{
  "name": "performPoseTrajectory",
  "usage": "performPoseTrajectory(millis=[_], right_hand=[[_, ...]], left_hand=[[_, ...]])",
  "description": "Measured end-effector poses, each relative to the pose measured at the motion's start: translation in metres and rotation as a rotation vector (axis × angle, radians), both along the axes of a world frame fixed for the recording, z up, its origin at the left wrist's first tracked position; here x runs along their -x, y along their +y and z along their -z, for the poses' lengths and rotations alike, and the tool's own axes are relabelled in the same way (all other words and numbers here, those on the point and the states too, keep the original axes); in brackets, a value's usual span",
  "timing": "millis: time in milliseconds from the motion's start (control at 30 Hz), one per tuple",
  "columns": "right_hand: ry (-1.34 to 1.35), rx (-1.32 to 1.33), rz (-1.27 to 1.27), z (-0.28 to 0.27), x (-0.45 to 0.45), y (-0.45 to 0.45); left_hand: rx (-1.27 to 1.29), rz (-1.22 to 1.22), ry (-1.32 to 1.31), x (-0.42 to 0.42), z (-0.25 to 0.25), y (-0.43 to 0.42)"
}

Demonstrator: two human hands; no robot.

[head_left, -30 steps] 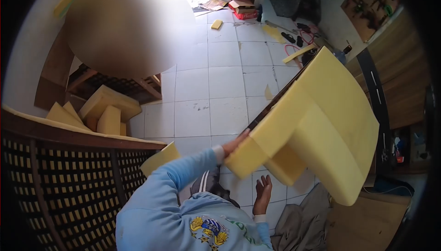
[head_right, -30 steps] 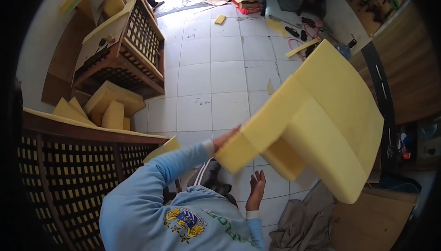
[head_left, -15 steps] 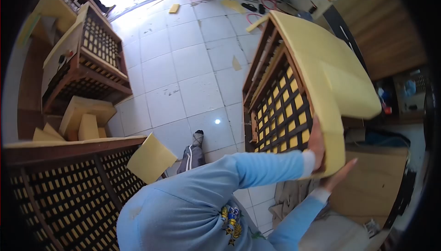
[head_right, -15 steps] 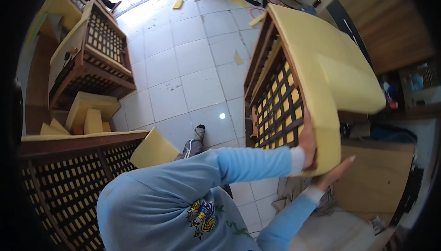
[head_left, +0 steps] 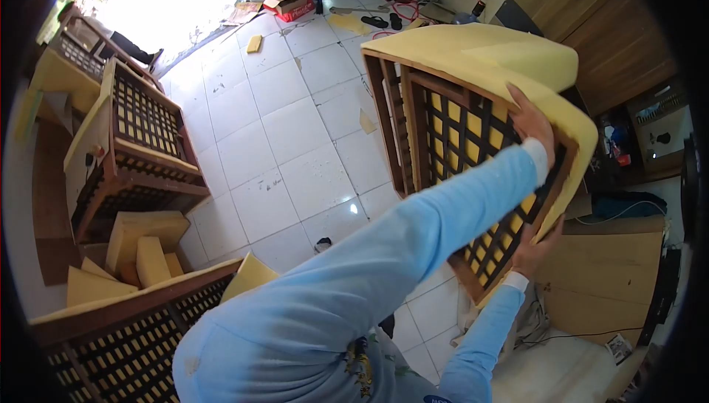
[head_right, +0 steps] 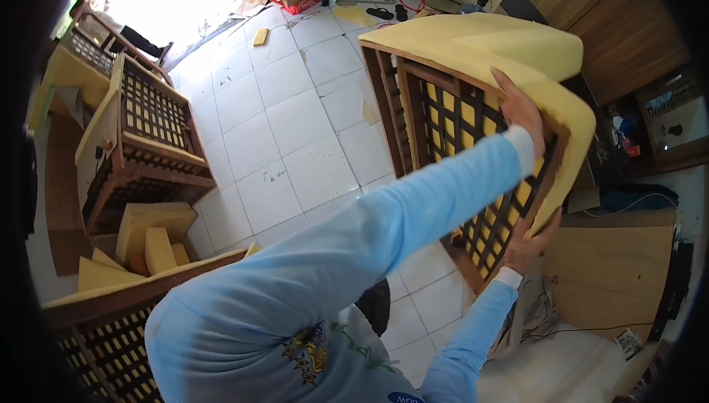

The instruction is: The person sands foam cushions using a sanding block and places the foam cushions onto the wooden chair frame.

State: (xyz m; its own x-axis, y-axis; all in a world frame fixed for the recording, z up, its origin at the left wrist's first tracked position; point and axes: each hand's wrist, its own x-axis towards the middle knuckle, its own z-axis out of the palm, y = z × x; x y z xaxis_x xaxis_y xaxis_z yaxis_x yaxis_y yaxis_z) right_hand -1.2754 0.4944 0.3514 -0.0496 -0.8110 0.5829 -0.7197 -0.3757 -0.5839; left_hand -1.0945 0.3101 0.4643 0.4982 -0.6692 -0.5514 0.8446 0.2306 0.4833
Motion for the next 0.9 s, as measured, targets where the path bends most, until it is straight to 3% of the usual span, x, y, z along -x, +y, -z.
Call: performPoseTrajectory(millis=[67,133,167,233,300,400,533,600,667,733,867,900], right_hand=[[0.31,0.018,0.136,0.028,0.004,0.003],[0.289,-0.034,0.136,0.044,0.008,-0.013],[0.304,-0.006,0.125,0.057,0.01,-0.023],[0.325,0.034,0.069,0.06,-0.012,-0.056],[0.33,0.044,-0.015,0.048,-0.063,-0.094],[0.479,-0.033,0.021,0.05,-0.136,-0.135],[0.666,-0.092,-0.007,0.087,-0.252,-0.162],[0.689,-0.172,-0.113,0.101,-0.305,-0.161],[0.769,-0.189,-0.127,0.125,-0.349,-0.135],[0.76,-0.192,-0.105,0.13,-0.352,-0.139],[0.79,-0.092,-0.09,0.138,-0.35,-0.14],[0.812,-0.087,-0.096,0.137,-0.349,-0.141]], left_hand=[[0.187,0.252,0.127,-0.051,0.002,-0.009],[0.225,0.485,-0.014,-0.111,0.005,-0.002],[0.336,0.529,-0.22,-0.127,0.036,-0.012],[0.407,0.643,-0.359,-0.154,0.061,-0.01],[0.416,0.662,-0.372,-0.168,0.073,-0.011],[0.496,0.409,-0.157,-0.208,0.09,-0.025],[0.32,0.29,-0.055,-0.352,0.173,-0.044],[-0.039,0.285,-0.068,-0.403,0.204,-0.016],[0.113,0.207,-0.064,-0.444,0.274,0.018],[-0.119,0.256,-0.089,-0.446,0.258,0.032],[-0.162,0.694,-0.124,-0.476,0.245,0.056],[-0.247,0.946,-0.233,-0.492,0.248,0.067]])
